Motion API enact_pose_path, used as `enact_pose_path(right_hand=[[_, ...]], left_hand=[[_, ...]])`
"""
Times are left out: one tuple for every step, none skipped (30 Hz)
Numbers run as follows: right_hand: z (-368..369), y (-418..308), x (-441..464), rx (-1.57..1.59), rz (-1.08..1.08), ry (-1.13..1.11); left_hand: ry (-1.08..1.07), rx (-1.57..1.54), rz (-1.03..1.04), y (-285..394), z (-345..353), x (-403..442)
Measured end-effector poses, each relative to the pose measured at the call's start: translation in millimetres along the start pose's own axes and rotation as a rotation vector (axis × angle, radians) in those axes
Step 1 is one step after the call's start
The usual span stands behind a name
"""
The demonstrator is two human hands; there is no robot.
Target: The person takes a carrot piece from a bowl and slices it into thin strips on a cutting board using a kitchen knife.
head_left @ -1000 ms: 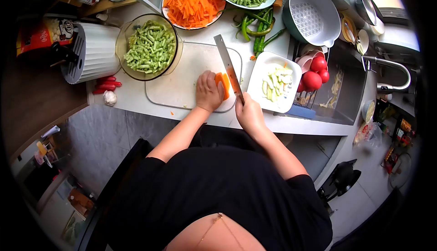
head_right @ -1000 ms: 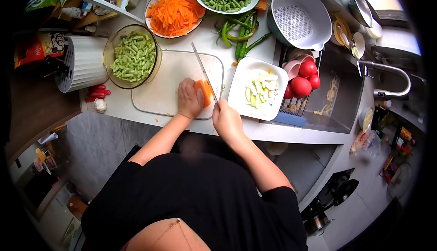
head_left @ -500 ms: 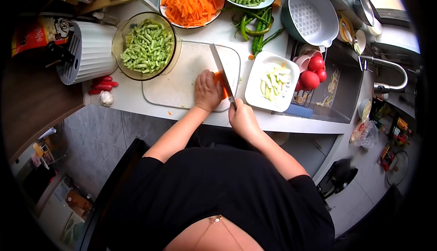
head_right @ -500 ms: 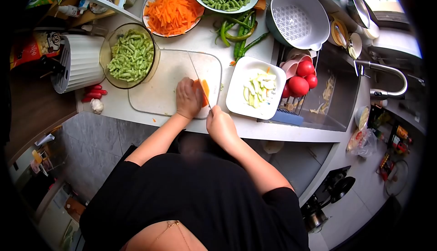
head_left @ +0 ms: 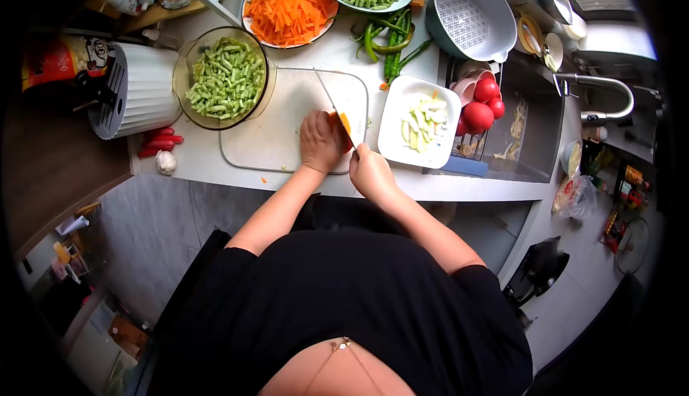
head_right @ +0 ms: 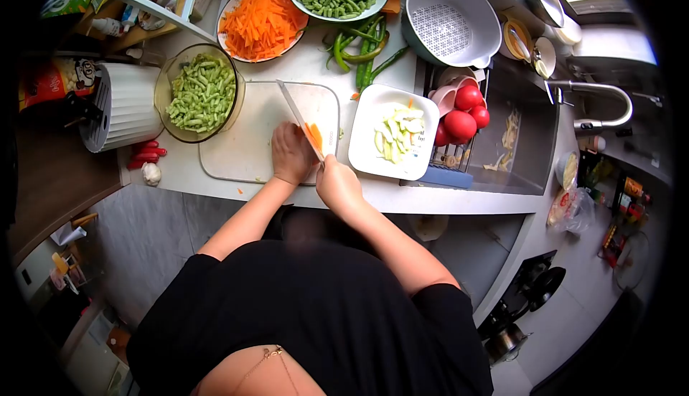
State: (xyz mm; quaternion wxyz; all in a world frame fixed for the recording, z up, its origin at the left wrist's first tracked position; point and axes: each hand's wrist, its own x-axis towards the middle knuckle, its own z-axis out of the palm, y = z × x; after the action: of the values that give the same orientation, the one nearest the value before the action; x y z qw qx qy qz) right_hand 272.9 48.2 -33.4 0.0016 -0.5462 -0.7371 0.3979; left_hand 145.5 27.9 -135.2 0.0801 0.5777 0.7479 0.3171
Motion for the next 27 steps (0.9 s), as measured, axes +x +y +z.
enact_pose_path(right_hand=[[-1,-1,7,0.000,0.002,0.005],[2,6,16,-0.005,0.011,-0.032],[5,9,12,-0.004,0.014,-0.027],[7,10,9,-0.005,0.008,-0.020],[6,11,11,-0.012,-0.003,-0.010],[6,12,8,-0.039,0.023,-0.024],[7,14,6,-0.042,0.024,-0.015],[7,15,7,-0.043,0.022,-0.007],[6,13,9,-0.042,0.017,0.004],[4,11,12,-0.031,-0.001,0.012],[-1,9,16,-0.022,-0.024,0.018],[-8,6,17,-0.017,-0.052,0.023],[-17,1,16,0.009,-0.066,0.075],[-27,-2,11,0.037,-0.076,0.120],[-34,-2,5,0.066,-0.081,0.158],[-39,1,4,0.025,-0.071,0.186],[-42,4,4,0.045,-0.015,0.180],[-42,12,4,0.013,0.002,0.148],[-39,20,8,-0.019,0.019,0.126],[-35,24,10,-0.031,0.013,0.128],[-31,26,7,-0.043,0.011,0.127],[-29,27,5,-0.055,0.010,0.123],[-27,28,4,-0.045,0.016,0.108],[-26,27,3,-0.034,0.026,0.094],[-23,25,2,-0.022,0.037,0.082],[-21,24,0,-0.037,0.023,0.075],[-16,26,0,-0.050,0.011,0.075]], left_hand=[[0.032,-0.002,0.032,2,-1,2],[0.065,-0.005,0.066,3,-3,4],[0.094,-0.007,0.098,4,-5,4],[0.081,-0.014,0.089,3,-7,4],[0.075,-0.022,0.080,3,-8,5],[0.064,-0.034,0.059,6,-8,5],[0.057,-0.032,0.058,7,-9,3],[0.052,-0.027,0.057,7,-9,3],[0.048,-0.020,0.059,6,-10,5],[0.052,-0.030,0.070,7,-13,5],[0.060,-0.039,0.079,8,-15,6],[0.074,-0.047,0.085,8,-16,7],[0.101,-0.063,0.095,5,-17,11],[0.124,-0.079,0.101,1,-20,10],[0.140,-0.095,0.101,-4,-25,7],[0.152,-0.095,0.087,-11,-28,5],[0.150,-0.099,0.064,-16,-31,4],[0.149,-0.104,0.045,-18,-37,5],[0.152,-0.113,0.033,-20,-42,8],[0.181,-0.053,0.043,-21,-46,10],[0.142,-0.009,0.049,-17,-52,13],[0.100,0.035,0.052,-12,-59,15],[0.054,0.077,0.054,-6,-64,14],[0.065,0.090,0.187,1,-64,12],[0.075,0.103,0.321,9,-63,11],[0.031,0.156,0.405,17,-63,9],[-0.003,0.158,0.403,18,-59,9]])
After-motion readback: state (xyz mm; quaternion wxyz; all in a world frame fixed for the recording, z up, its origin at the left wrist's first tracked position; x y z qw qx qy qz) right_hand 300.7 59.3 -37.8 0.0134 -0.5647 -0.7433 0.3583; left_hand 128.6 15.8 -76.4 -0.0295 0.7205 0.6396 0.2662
